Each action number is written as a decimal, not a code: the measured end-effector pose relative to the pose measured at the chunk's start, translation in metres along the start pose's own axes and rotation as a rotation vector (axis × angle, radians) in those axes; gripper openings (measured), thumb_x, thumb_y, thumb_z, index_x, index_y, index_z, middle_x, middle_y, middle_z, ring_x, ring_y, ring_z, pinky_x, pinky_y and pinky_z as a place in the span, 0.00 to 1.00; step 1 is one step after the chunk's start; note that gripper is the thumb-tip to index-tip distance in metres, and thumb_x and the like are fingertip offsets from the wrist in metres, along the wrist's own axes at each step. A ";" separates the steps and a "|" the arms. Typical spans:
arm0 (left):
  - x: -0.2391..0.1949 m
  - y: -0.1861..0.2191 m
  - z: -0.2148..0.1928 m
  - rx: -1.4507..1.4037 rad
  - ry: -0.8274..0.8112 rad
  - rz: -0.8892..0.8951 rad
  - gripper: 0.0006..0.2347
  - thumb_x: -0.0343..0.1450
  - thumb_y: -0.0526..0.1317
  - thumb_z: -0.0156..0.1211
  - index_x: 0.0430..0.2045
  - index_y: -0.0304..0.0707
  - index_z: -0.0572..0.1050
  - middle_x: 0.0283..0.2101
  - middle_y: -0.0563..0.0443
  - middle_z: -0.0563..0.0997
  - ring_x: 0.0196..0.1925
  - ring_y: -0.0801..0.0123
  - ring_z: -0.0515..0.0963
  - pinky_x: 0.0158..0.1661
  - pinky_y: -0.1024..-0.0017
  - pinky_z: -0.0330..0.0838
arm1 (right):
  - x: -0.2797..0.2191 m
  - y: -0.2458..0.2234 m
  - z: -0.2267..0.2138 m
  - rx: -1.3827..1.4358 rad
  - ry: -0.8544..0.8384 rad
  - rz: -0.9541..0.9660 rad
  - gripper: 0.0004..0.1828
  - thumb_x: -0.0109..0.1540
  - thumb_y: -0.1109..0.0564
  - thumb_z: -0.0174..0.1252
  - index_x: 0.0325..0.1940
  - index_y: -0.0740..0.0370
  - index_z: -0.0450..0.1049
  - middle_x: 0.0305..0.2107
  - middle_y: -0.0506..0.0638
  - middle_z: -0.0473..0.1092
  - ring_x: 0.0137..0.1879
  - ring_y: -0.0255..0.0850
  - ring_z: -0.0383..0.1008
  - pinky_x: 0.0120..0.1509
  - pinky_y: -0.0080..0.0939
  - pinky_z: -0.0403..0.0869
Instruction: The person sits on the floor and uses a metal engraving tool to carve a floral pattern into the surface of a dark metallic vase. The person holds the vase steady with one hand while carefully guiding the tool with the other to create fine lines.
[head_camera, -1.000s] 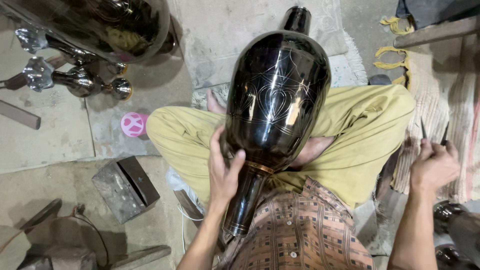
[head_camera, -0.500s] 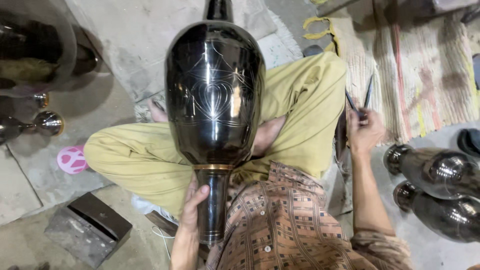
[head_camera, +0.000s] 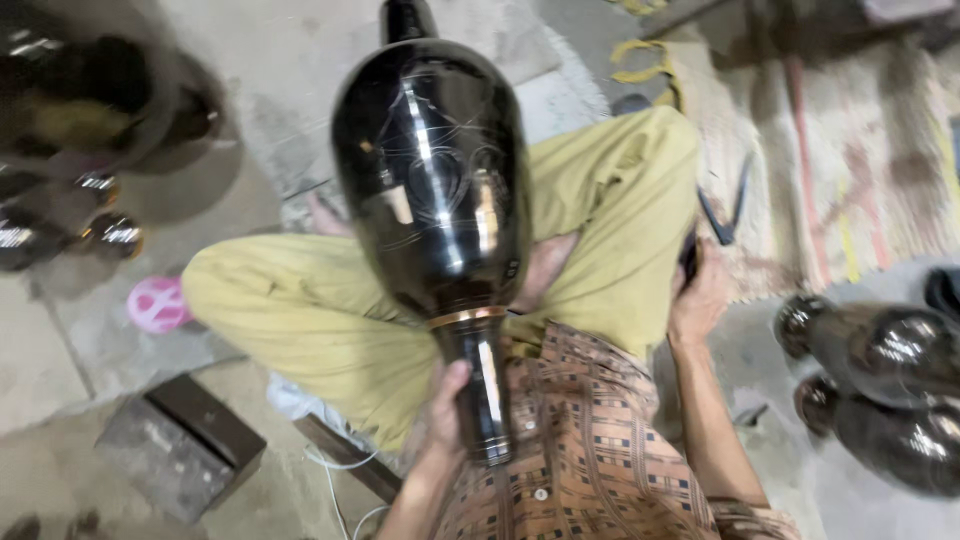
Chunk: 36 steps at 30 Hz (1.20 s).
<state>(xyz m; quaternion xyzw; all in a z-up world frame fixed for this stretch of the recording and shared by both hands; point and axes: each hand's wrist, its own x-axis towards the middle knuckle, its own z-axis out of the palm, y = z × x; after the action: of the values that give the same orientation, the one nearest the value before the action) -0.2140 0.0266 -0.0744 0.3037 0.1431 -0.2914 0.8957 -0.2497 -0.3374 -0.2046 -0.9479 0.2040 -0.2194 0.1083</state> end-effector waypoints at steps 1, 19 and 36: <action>-0.001 -0.004 0.001 0.053 0.037 0.008 0.27 0.70 0.49 0.64 0.55 0.25 0.64 0.42 0.36 0.78 0.33 0.60 0.84 0.31 0.67 0.83 | 0.006 -0.003 0.003 0.056 0.041 0.023 0.27 0.65 0.63 0.60 0.68 0.67 0.67 0.58 0.65 0.71 0.63 0.62 0.71 0.68 0.59 0.69; -0.037 0.071 -0.165 1.658 1.195 0.836 0.14 0.74 0.33 0.50 0.54 0.26 0.74 0.55 0.30 0.77 0.58 0.39 0.73 0.59 0.55 0.64 | -0.003 0.010 0.030 0.146 -0.399 -0.304 0.39 0.70 0.36 0.43 0.80 0.58 0.55 0.77 0.60 0.53 0.85 0.58 0.43 0.80 0.83 0.30; 0.007 0.019 -0.052 0.792 0.459 0.481 0.15 0.73 0.50 0.53 0.42 0.36 0.73 0.34 0.46 0.77 0.33 0.68 0.76 0.34 0.70 0.75 | -0.075 0.021 -0.011 -0.245 -0.583 0.236 0.18 0.66 0.51 0.60 0.50 0.70 0.77 0.37 0.70 0.76 0.47 0.65 0.78 0.55 0.57 0.76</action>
<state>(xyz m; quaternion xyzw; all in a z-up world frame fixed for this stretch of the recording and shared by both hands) -0.2016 0.0688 -0.1092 0.7000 0.1410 -0.0350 0.6992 -0.3238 -0.3245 -0.2290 -0.9466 0.2975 0.1012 0.0722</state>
